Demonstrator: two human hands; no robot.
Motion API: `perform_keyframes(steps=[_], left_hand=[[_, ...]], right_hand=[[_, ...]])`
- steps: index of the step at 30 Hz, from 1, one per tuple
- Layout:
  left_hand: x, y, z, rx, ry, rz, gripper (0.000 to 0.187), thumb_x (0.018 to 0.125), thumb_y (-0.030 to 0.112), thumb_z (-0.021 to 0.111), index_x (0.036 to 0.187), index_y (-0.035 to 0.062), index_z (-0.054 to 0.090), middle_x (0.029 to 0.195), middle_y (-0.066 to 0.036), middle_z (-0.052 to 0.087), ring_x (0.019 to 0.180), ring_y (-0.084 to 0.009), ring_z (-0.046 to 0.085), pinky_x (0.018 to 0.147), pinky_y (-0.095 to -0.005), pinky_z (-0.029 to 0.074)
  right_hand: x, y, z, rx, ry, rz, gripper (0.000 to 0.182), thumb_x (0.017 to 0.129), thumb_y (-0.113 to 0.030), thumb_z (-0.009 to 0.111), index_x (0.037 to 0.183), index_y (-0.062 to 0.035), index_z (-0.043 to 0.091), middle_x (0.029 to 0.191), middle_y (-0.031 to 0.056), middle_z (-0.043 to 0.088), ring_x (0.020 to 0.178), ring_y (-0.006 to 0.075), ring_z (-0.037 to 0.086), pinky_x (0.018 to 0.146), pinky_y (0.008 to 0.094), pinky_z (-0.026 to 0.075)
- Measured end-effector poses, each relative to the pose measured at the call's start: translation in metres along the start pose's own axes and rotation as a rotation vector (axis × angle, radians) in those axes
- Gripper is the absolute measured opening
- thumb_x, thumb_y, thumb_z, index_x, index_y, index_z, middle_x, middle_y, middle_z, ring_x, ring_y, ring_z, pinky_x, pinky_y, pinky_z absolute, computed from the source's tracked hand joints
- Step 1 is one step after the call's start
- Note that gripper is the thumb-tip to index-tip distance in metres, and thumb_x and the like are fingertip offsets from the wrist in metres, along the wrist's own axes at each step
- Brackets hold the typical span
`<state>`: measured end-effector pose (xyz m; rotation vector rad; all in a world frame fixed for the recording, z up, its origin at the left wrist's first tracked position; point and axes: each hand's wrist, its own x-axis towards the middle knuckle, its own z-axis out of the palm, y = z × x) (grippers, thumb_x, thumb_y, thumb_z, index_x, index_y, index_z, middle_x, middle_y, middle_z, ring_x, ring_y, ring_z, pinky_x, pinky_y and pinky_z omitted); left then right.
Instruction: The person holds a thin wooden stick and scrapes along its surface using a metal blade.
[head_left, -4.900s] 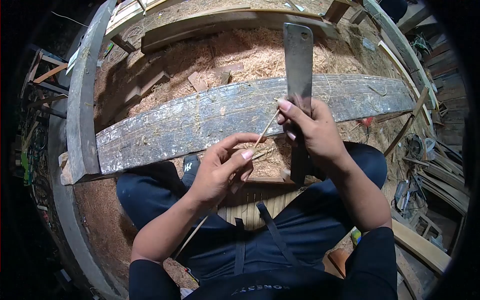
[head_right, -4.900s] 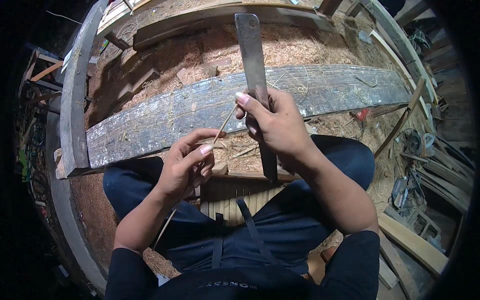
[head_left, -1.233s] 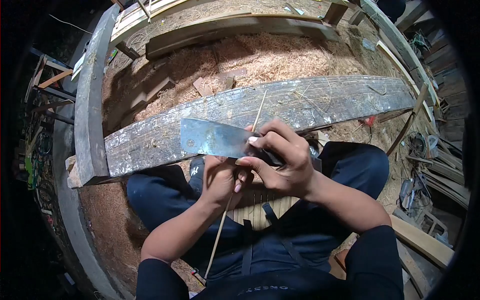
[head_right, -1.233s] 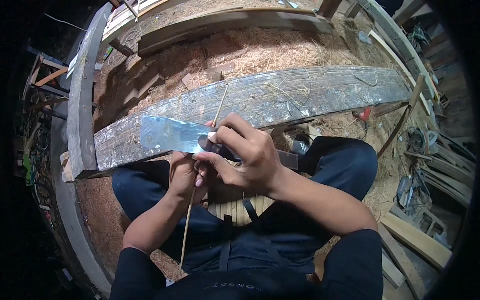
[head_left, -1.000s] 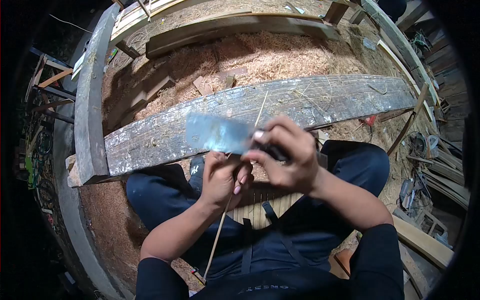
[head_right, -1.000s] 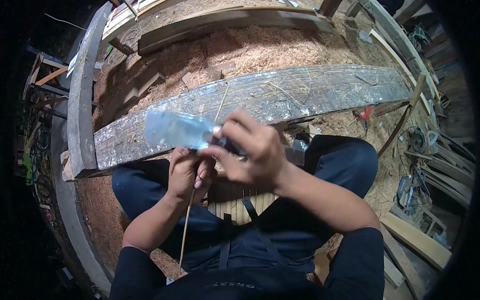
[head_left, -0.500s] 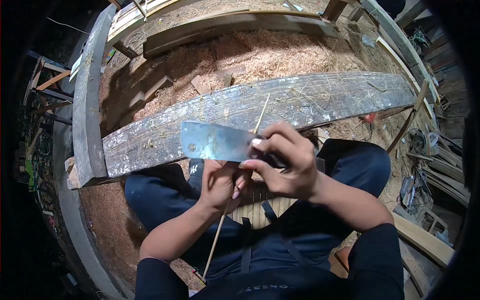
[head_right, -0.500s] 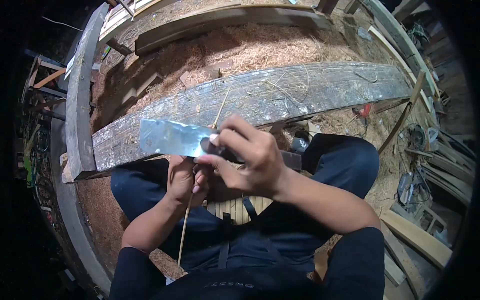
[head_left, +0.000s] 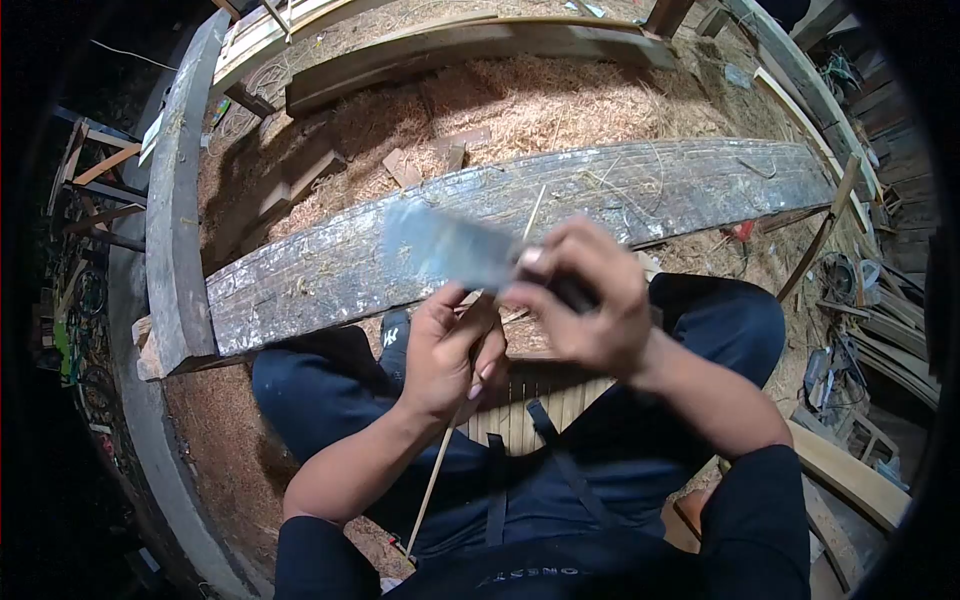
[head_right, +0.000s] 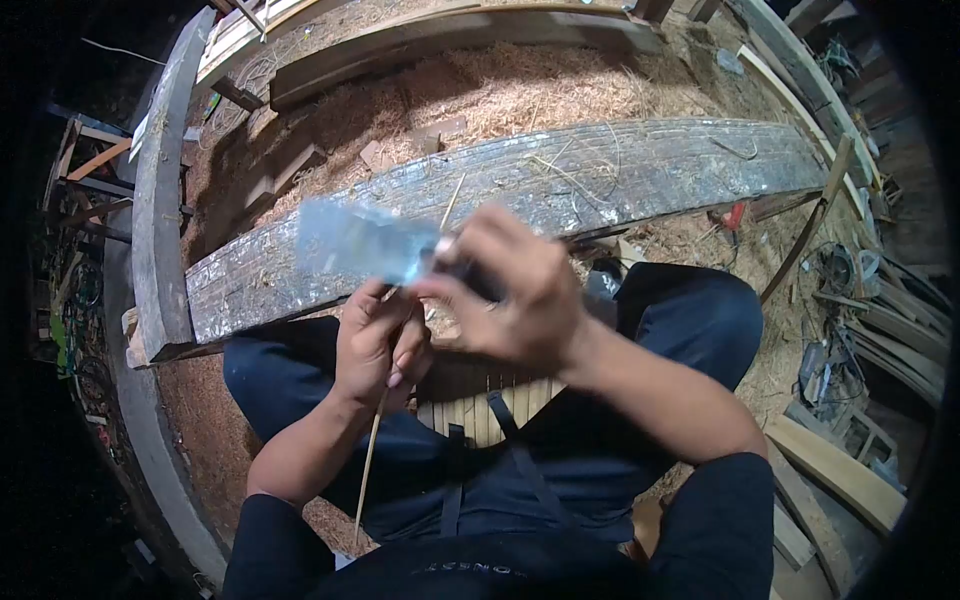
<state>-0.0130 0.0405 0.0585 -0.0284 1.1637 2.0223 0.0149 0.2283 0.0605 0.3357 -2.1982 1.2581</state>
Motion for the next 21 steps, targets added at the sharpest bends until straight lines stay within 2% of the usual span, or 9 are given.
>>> perform_keyframes(steps=[3,7,9,10,14,15,18,19,21], left_hand=[[-0.001,0.003,0.006,-0.061,-0.013,-0.014,0.018,0.106,0.014,0.050,0.118,0.0042,0.058,0.052,-0.002,0.045,0.035,-0.0079,0.034,0.035,-0.0212,0.030],[0.001,-0.001,0.000,-0.048,-0.051,-0.007,0.018,0.106,0.015,0.049,0.119,0.0064,0.058,0.053,0.000,0.042,0.036,-0.0070,0.032,0.036,-0.0226,0.029],[-0.002,0.010,0.009,-0.137,-0.045,-0.075,0.017,0.106,0.016,0.050,0.118,0.0077,0.058,0.052,0.001,0.039,0.036,-0.0071,0.031,0.036,-0.0238,0.028],[-0.003,0.009,0.009,-0.099,-0.023,-0.067,0.020,0.106,0.016,0.050,0.123,0.0082,0.056,0.052,0.002,0.038,0.036,-0.0072,0.029,0.036,-0.0236,0.027],[0.000,0.008,0.005,-0.085,-0.001,-0.105,0.024,0.105,0.016,0.051,0.128,0.0088,0.053,0.053,0.003,0.034,0.037,-0.0067,0.030,0.035,-0.0231,0.027],[0.000,0.014,0.011,-0.146,-0.045,-0.081,0.020,0.105,0.015,0.052,0.123,0.0086,0.054,0.053,0.003,0.034,0.037,-0.0066,0.030,0.035,-0.0231,0.027],[0.000,0.006,0.001,-0.105,-0.110,-0.050,0.018,0.106,0.016,0.049,0.120,0.0082,0.056,0.055,0.002,0.036,0.036,-0.0066,0.029,0.035,-0.0231,0.028],[-0.008,0.001,0.002,-0.092,0.047,-0.096,0.017,0.106,0.015,0.047,0.119,0.0078,0.057,0.055,0.002,0.036,0.036,-0.0070,0.029,0.035,-0.0234,0.027],[0.001,0.004,0.003,-0.155,-0.020,-0.069,0.017,0.107,0.015,0.047,0.119,0.0076,0.056,0.055,0.003,0.036,0.036,-0.0072,0.029,0.035,-0.0239,0.027]], right_hand=[[0.004,0.010,-0.007,-0.107,0.011,0.021,0.024,0.076,-0.011,0.084,0.084,-0.0003,0.064,0.081,0.0104,0.060,0.063,0.0188,0.062,0.053,0.0319,0.050],[-0.001,-0.001,-0.004,0.011,-0.032,0.031,0.026,0.074,-0.002,0.085,0.086,0.0014,0.062,0.091,0.0159,0.066,0.073,0.0212,0.065,0.062,0.0298,0.051],[0.004,0.013,-0.011,-0.026,-0.002,0.119,0.027,0.073,-0.001,0.085,0.086,0.0018,0.061,0.091,0.0157,0.066,0.072,0.0218,0.064,0.062,0.0304,0.051],[0.005,0.008,-0.007,-0.076,0.017,0.003,0.024,0.075,-0.006,0.083,0.083,0.0007,0.062,0.080,0.0097,0.058,0.065,0.0200,0.061,0.055,0.0323,0.050],[0.001,0.001,-0.001,0.001,0.003,-0.020,0.024,0.076,-0.009,0.084,0.085,0.0013,0.064,0.082,0.0122,0.061,0.067,0.0198,0.064,0.055,0.0310,0.051],[0.003,0.005,-0.005,-0.039,0.010,0.075,0.024,0.077,-0.008,0.083,0.086,0.0020,0.064,0.082,0.0126,0.060,0.067,0.0192,0.064,0.055,0.0307,0.051],[0.000,-0.007,-0.002,0.014,-0.030,-0.014,0.023,0.078,-0.008,0.083,0.086,0.0026,0.064,0.082,0.0118,0.060,0.066,0.0189,0.063,0.055,0.0318,0.051],[-0.004,-0.018,0.002,0.056,-0.049,-0.004,0.023,0.078,-0.008,0.083,0.087,0.0028,0.064,0.082,0.0116,0.059,0.065,0.0188,0.063,0.055,0.0322,0.051],[-0.002,-0.002,-0.002,0.009,-0.058,0.040,0.027,0.074,-0.003,0.085,0.087,0.0024,0.062,0.090,0.0162,0.065,0.074,0.0201,0.066,0.063,0.0291,0.052]])
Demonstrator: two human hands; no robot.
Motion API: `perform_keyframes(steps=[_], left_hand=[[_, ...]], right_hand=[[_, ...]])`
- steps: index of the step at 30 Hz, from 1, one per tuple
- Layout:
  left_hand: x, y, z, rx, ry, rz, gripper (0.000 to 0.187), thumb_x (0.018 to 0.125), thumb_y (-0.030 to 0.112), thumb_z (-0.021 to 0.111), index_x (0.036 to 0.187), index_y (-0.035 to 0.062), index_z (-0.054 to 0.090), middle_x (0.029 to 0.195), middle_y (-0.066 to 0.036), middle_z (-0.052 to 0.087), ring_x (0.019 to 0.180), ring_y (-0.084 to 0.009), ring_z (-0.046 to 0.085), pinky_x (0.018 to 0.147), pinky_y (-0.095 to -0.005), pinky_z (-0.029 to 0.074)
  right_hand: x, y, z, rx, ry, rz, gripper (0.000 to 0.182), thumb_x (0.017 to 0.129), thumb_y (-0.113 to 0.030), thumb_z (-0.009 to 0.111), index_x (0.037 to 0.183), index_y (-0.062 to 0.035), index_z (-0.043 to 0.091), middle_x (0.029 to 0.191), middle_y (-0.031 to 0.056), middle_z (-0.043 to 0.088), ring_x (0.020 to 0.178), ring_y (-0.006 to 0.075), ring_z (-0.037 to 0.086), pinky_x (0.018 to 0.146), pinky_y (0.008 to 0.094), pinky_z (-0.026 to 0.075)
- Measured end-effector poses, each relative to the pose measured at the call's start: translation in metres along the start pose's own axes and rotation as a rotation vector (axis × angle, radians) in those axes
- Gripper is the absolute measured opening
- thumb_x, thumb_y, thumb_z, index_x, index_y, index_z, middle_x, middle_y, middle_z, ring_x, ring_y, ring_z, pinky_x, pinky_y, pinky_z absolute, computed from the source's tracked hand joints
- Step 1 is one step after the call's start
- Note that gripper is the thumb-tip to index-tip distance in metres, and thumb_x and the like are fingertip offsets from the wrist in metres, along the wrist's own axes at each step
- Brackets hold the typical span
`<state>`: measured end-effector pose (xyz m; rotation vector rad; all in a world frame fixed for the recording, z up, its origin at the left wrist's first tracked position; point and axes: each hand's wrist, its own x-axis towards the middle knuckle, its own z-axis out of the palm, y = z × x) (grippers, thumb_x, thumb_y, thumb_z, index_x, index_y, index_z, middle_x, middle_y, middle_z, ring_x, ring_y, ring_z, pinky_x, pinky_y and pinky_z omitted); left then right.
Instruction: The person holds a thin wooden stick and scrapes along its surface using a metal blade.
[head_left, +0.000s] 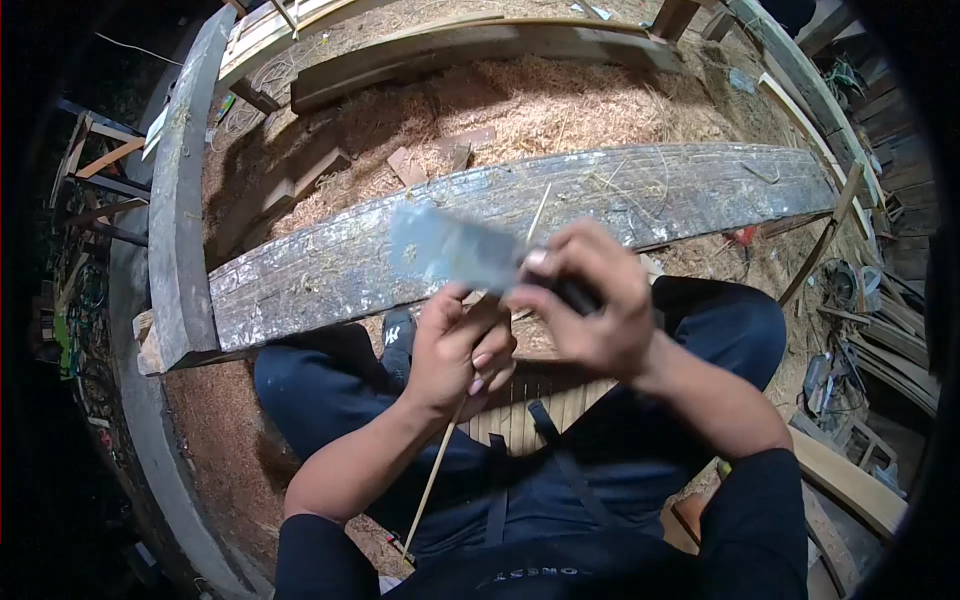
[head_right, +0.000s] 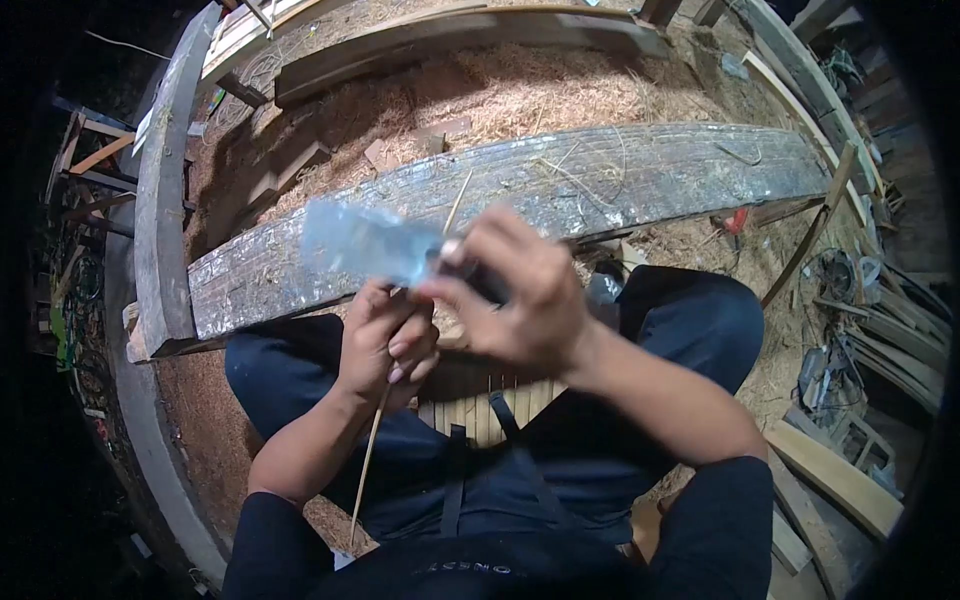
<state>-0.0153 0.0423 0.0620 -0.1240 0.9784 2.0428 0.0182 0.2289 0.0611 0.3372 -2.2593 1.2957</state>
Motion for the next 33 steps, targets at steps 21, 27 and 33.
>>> perform_keyframes(steps=[21,27,33], left_hand=[[-0.005,0.002,-0.002,0.029,-0.010,-0.027,0.018,0.107,0.019,0.047,0.118,0.0078,0.056,0.053,0.001,0.038,0.035,-0.0079,0.031,0.035,-0.0240,0.029],[-0.005,-0.005,-0.009,-0.023,-0.013,-0.077,0.013,0.107,0.017,0.048,0.112,0.0082,0.056,0.054,0.001,0.039,0.035,-0.0095,0.030,0.034,-0.0253,0.028],[-0.002,-0.004,-0.006,0.001,-0.026,-0.021,0.024,0.106,0.012,0.045,0.128,0.0088,0.052,0.054,-0.001,0.039,0.034,-0.0089,0.031,0.034,-0.0248,0.029]], right_hand=[[0.005,0.011,0.001,-0.020,0.061,0.013,0.026,0.076,-0.008,0.084,0.083,0.0017,0.062,0.081,0.0118,0.059,0.066,0.0210,0.062,0.056,0.0326,0.049],[0.001,-0.008,0.004,0.055,0.013,-0.037,0.027,0.074,-0.002,0.085,0.081,0.0042,0.060,0.087,0.0136,0.062,0.073,0.0180,0.066,0.061,0.0279,0.051],[0.005,-0.003,0.005,0.036,0.052,-0.087,0.026,0.076,-0.008,0.084,0.083,0.0022,0.061,0.078,0.0105,0.056,0.061,0.0188,0.058,0.052,0.0325,0.046]])
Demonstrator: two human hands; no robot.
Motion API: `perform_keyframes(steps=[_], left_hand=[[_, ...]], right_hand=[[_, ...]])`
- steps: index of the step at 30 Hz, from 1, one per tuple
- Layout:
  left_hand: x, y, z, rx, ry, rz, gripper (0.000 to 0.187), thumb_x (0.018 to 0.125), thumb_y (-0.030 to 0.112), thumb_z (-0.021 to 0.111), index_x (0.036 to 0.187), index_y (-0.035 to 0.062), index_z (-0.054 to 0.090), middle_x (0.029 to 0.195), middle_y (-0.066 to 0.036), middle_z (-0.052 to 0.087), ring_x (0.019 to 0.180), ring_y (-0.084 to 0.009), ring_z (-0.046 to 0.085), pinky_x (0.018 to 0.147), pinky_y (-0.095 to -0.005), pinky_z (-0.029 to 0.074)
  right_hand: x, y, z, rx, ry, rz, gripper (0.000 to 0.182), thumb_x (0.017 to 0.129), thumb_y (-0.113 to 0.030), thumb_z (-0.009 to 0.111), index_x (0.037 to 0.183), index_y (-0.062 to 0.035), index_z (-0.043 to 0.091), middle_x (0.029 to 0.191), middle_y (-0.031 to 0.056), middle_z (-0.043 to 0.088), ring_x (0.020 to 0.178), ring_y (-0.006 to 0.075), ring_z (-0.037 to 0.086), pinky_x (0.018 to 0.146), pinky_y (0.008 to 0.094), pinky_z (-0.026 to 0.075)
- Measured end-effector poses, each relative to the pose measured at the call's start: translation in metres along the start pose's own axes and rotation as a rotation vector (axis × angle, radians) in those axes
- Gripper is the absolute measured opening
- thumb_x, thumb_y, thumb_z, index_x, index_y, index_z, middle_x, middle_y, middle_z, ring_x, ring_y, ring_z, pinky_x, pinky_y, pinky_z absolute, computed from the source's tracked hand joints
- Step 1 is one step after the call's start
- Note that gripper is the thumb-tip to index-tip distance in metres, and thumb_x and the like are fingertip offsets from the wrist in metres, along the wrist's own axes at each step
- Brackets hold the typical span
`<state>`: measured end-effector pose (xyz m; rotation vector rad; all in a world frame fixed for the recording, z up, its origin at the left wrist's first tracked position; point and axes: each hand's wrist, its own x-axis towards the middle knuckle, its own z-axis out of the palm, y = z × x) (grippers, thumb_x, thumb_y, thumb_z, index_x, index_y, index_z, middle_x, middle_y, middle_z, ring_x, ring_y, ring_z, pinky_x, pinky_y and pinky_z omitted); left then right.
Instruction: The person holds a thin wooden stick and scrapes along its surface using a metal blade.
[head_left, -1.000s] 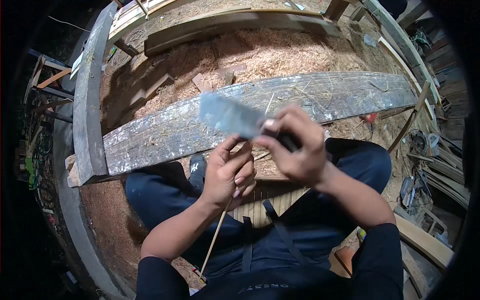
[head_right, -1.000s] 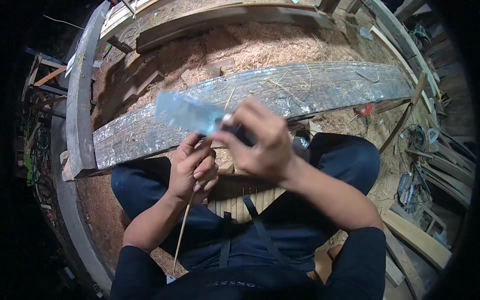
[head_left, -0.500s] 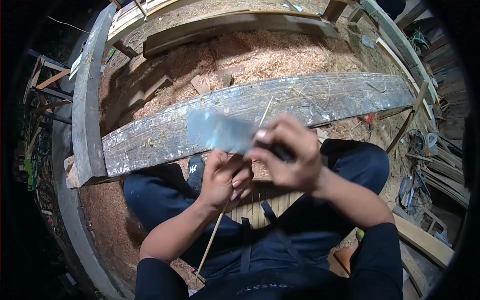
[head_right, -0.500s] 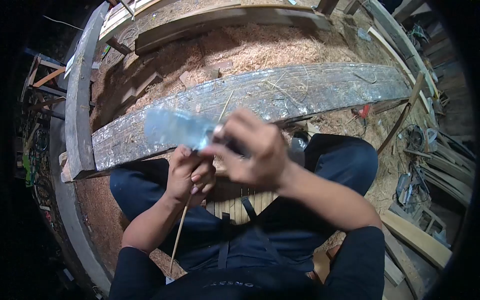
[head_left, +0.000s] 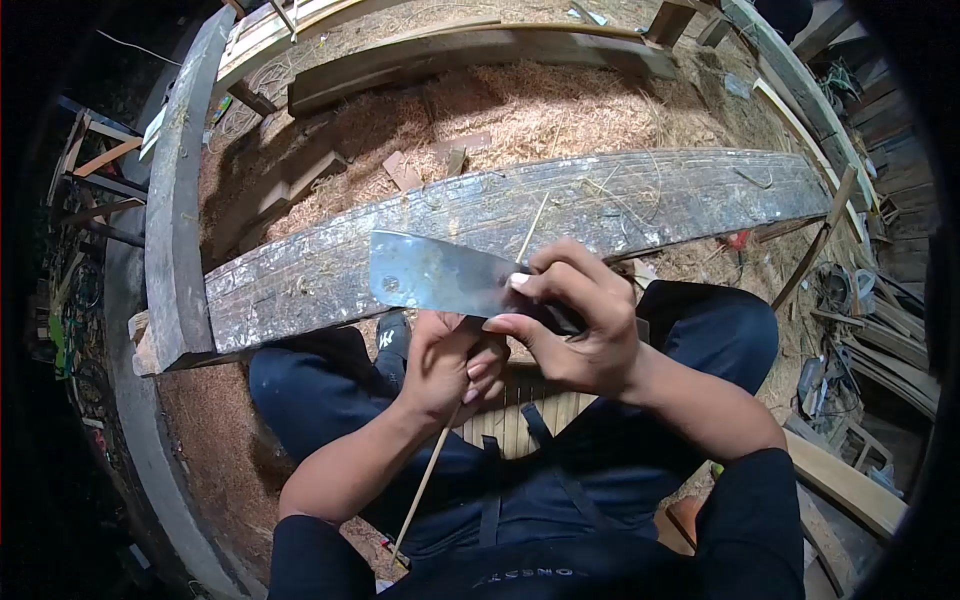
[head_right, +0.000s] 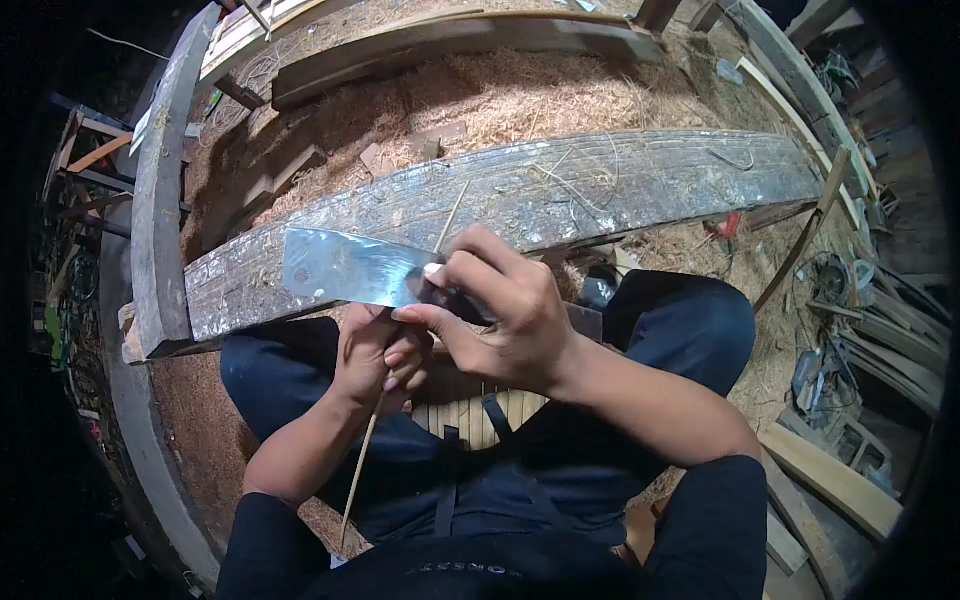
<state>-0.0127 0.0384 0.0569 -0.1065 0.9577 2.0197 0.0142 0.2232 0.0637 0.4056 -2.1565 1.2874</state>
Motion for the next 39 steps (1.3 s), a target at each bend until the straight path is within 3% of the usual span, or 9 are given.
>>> perform_keyframes(steps=[3,15,17,20,25,26,27,35,39], left_hand=[[0.002,0.010,0.006,0.002,-0.057,-0.010,0.028,0.107,0.014,0.045,0.133,0.0089,0.050,0.053,0.000,0.038,0.033,-0.0090,0.031,0.034,-0.0248,0.029],[0.001,0.007,0.003,0.073,-0.016,-0.015,0.028,0.106,0.016,0.049,0.134,0.0109,0.048,0.051,0.003,0.034,0.034,-0.0076,0.026,0.033,-0.0245,0.027],[0.002,0.011,0.011,0.010,-0.016,-0.021,0.021,0.107,0.019,0.049,0.124,0.0076,0.055,0.051,0.002,0.038,0.033,-0.0077,0.029,0.033,-0.0243,0.028],[-0.002,0.004,0.001,0.050,0.005,-0.005,0.019,0.107,0.020,0.049,0.119,0.0070,0.056,0.052,0.001,0.040,0.035,-0.0074,0.032,0.034,-0.0228,0.029],[0.001,0.009,0.012,0.046,-0.032,0.021,0.019,0.106,0.014,0.048,0.123,0.0066,0.053,0.055,-0.002,0.043,0.037,-0.0077,0.035,0.033,-0.0224,0.029],[0.001,0.006,0.010,0.080,-0.011,0.018,0.022,0.105,0.012,0.049,0.126,0.0075,0.052,0.054,-0.002,0.042,0.035,-0.0082,0.033,0.033,-0.0224,0.029],[0.002,0.003,0.005,0.077,-0.017,0.029,0.022,0.105,0.012,0.049,0.126,0.0075,0.052,0.054,-0.002,0.042,0.035,-0.0082,0.033,0.033,-0.0224,0.029],[-0.001,-0.001,0.002,0.199,0.111,0.094,0.023,0.105,0.010,0.048,0.127,0.0061,0.051,0.053,0.001,0.040,0.034,-0.0087,0.031,0.034,-0.0241,0.030],[-0.001,0.010,0.010,0.080,-0.019,0.012,0.024,0.107,0.019,0.047,0.127,0.0065,0.054,0.052,0.001,0.039,0.035,-0.0084,0.031,0.035,-0.0235,0.028]], right_hand=[[0.001,0.017,-0.007,-0.121,0.040,0.113,0.026,0.076,-0.008,0.084,0.083,0.0020,0.061,0.078,0.0101,0.057,0.062,0.0186,0.058,0.053,0.0326,0.046],[-0.003,-0.004,0.000,0.059,0.020,0.046,0.024,0.077,-0.008,0.084,0.085,0.0007,0.063,0.080,0.0108,0.059,0.067,0.0206,0.060,0.057,0.0329,0.047],[0.000,0.016,-0.008,-0.092,0.029,0.157,0.025,0.077,-0.009,0.084,0.085,0.0013,0.062,0.080,0.0127,0.059,0.067,0.0218,0.060,0.057,0.0333,0.047],[0.002,0.010,-0.010,-0.129,0.005,0.010,0.027,0.074,-0.002,0.085,0.087,0.0017,0.061,0.090,0.0154,0.065,0.068,0.0154,0.062,0.059,0.0273,0.048],[0.002,0.016,-0.015,-0.059,-0.004,0.248,0.026,0.074,-0.002,0.084,0.087,0.0026,0.062,0.090,0.0148,0.067,0.075,0.0195,0.066,0.064,0.0295,0.051],[-0.001,0.014,-0.013,-0.129,-0.048,0.124,0.026,0.073,-0.001,0.084,0.087,0.0022,0.062,0.090,0.0147,0.067,0.075,0.0204,0.066,0.064,0.0306,0.052],[-0.001,0.002,-0.003,-0.012,-0.007,0.048,0.023,0.077,-0.008,0.083,0.085,0.0008,0.063,0.080,0.0114,0.058,0.064,0.0195,0.059,0.054,0.0313,0.047],[-0.005,-0.011,0.000,0.025,-0.067,0.053,0.024,0.077,-0.008,0.083,0.085,0.0027,0.062,0.082,0.0113,0.059,0.064,0.0175,0.059,0.053,0.0315,0.047],[0.003,0.020,-0.009,-0.090,0.046,0.152,0.022,0.076,-0.004,0.082,0.085,0.0007,0.063,0.079,0.0124,0.059,0.064,0.0221,0.058,0.054,0.0333,0.046]])
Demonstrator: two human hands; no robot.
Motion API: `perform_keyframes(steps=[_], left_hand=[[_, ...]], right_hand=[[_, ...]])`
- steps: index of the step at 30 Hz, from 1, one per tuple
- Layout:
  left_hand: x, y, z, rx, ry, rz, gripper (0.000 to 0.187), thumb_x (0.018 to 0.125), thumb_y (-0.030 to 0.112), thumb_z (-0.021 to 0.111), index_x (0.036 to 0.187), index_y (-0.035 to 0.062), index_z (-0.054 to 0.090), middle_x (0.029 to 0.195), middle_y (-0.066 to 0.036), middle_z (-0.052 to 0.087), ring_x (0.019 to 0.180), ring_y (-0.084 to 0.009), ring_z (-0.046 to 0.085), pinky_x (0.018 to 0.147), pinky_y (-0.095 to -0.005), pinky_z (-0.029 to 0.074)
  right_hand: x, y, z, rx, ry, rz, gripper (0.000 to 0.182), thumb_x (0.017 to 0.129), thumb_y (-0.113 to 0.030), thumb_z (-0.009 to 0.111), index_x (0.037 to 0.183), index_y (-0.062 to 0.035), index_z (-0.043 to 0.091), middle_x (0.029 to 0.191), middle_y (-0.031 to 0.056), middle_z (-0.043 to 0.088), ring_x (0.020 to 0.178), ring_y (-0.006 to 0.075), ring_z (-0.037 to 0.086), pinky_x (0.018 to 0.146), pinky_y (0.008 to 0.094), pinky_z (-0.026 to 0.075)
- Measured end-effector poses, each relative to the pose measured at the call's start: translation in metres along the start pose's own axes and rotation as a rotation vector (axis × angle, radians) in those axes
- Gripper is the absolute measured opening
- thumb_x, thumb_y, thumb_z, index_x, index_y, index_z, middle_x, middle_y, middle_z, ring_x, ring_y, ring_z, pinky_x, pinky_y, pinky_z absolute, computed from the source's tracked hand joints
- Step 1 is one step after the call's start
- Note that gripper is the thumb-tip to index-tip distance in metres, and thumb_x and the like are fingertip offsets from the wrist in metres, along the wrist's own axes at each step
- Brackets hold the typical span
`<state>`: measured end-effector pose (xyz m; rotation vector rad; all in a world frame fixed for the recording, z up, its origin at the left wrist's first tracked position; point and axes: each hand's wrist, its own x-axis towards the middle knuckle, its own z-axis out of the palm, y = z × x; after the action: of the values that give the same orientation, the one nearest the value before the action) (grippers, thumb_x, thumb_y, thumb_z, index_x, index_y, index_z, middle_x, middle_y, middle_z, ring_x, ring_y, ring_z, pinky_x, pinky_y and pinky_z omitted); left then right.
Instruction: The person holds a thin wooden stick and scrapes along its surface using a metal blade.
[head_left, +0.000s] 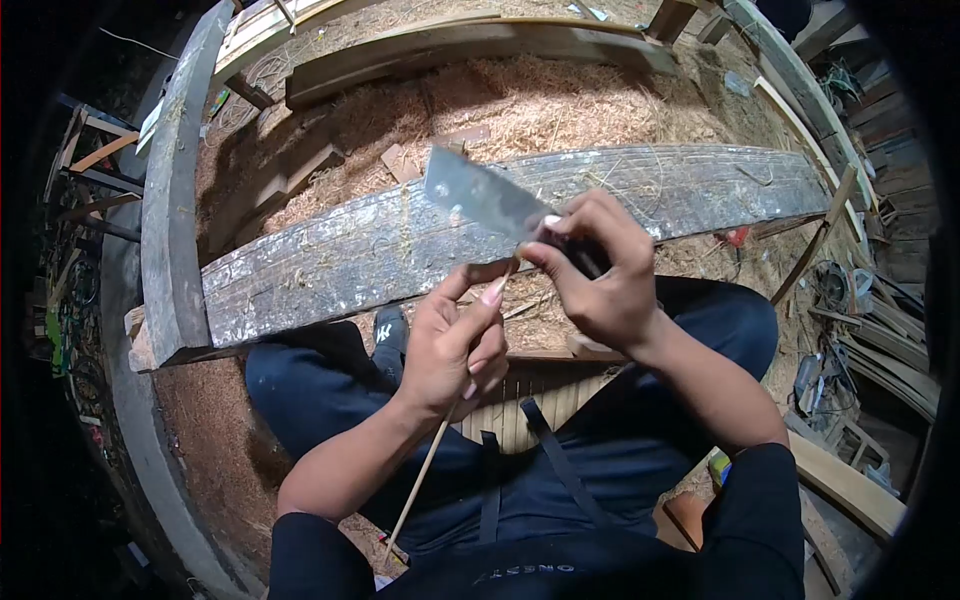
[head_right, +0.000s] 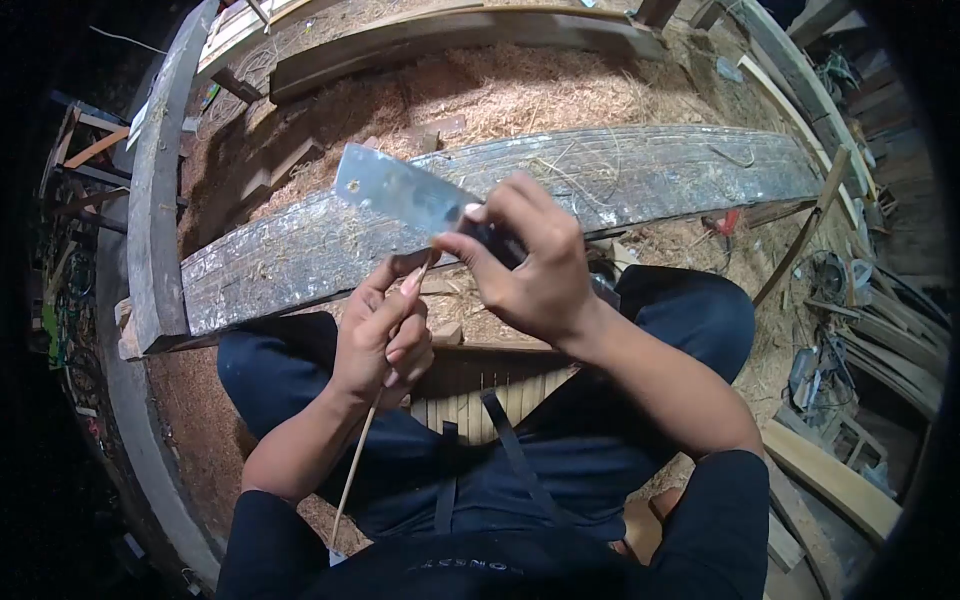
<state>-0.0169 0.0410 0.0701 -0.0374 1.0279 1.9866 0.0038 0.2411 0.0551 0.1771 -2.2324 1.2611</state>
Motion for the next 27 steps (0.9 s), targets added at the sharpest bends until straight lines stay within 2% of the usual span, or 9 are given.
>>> perform_keyframes(steps=[2,4,8,10,11,16,20,23,27], left_hand=[[-0.001,-0.017,-0.018,0.002,0.046,-0.005,0.027,0.107,0.019,0.048,0.131,0.0074,0.051,0.052,0.001,0.038,0.034,-0.0084,0.030,0.035,-0.0238,0.028],[-0.001,-0.017,-0.020,0.016,0.119,-0.022,0.030,0.107,0.019,0.048,0.135,0.0083,0.048,0.051,0.002,0.037,0.033,-0.0083,0.029,0.034,-0.0242,0.027],[0.001,0.000,-0.003,0.001,0.008,0.003,0.019,0.106,0.018,0.050,0.120,0.0082,0.057,0.051,0.001,0.039,0.035,-0.0085,0.032,0.035,-0.0239,0.028],[-0.002,-0.008,-0.012,0.031,0.082,0.008,0.012,0.104,0.015,0.052,0.112,0.0085,0.058,0.052,0.000,0.039,0.035,-0.0086,0.032,0.034,-0.0244,0.028],[0.001,-0.009,-0.012,0.046,0.009,0.062,0.006,0.102,0.010,0.053,0.107,0.0087,0.056,0.053,0.000,0.040,0.035,-0.0088,0.032,0.034,-0.0248,0.027],[0.013,-0.003,-0.004,-0.053,0.169,0.013,0.004,0.100,0.005,0.051,0.101,0.0087,0.052,0.054,-0.001,0.041,0.035,-0.0098,0.032,0.034,-0.0250,0.027],[0.011,-0.002,0.001,-0.032,0.169,0.026,0.017,0.105,0.012,0.045,0.117,0.0067,0.056,0.052,0.003,0.037,0.032,-0.0071,0.027,0.031,-0.0226,0.025],[0.001,0.000,0.000,0.102,0.046,0.051,0.034,0.107,0.016,0.047,0.138,0.0046,0.051,0.050,0.004,0.035,0.033,-0.0034,0.026,0.031,-0.0210,0.024],[0.001,0.006,-0.001,0.041,0.087,0.049,0.033,0.105,0.015,0.047,0.136,0.0034,0.051,0.050,0.003,0.036,0.032,-0.0043,0.027,0.031,-0.0211,0.024]], right_hand=[[-0.006,-0.018,0.006,0.071,-0.043,-0.159,0.025,0.075,-0.007,0.084,0.086,0.0004,0.063,0.079,0.0122,0.059,0.066,0.0227,0.061,0.056,0.0332,0.049],[-0.010,-0.026,0.007,0.123,-0.085,-0.115,0.026,0.075,-0.009,0.085,0.086,0.0004,0.064,0.080,0.0118,0.060,0.068,0.0223,0.062,0.057,0.0332,0.050],[-0.002,-0.006,0.000,-0.032,-0.064,-0.021,0.027,0.077,-0.011,0.085,0.085,0.0008,0.063,0.082,0.0112,0.059,0.066,0.0198,0.062,0.057,0.0326,0.050],[-0.009,-0.026,0.007,0.124,-0.061,-0.087,0.026,0.076,-0.011,0.085,0.084,0.0008,0.063,0.080,0.0107,0.058,0.065,0.0195,0.060,0.056,0.0329,0.050],[-0.009,-0.020,0.008,0.107,-0.054,-0.107,0.026,0.077,-0.012,0.085,0.083,0.0010,0.063,0.080,0.0106,0.056,0.063,0.0201,0.060,0.055,0.0332,0.049],[-0.005,-0.013,0.005,-0.035,-0.134,0.007,0.030,0.080,-0.020,0.084,0.086,0.0011,0.063,0.084,0.0109,0.058,0.063,0.0228,0.061,0.054,0.0342,0.049],[0.005,-0.004,0.000,-0.042,-0.115,-0.033,0.028,0.081,-0.019,0.083,0.086,0.0003,0.063,0.084,0.0103,0.059,0.065,0.0219,0.063,0.056,0.0329,0.049],[0.016,0.022,-0.017,-0.122,0.062,0.134,0.026,0.082,-0.017,0.083,0.084,-0.0008,0.063,0.080,0.0091,0.059,0.068,0.0184,0.064,0.060,0.0299,0.050],[0.017,0.022,-0.016,-0.027,0.136,0.228,0.024,0.086,-0.016,0.081,0.087,-0.0017,0.061,0.080,0.0074,0.064,0.073,0.0128,0.065,0.065,0.0270,0.050]])
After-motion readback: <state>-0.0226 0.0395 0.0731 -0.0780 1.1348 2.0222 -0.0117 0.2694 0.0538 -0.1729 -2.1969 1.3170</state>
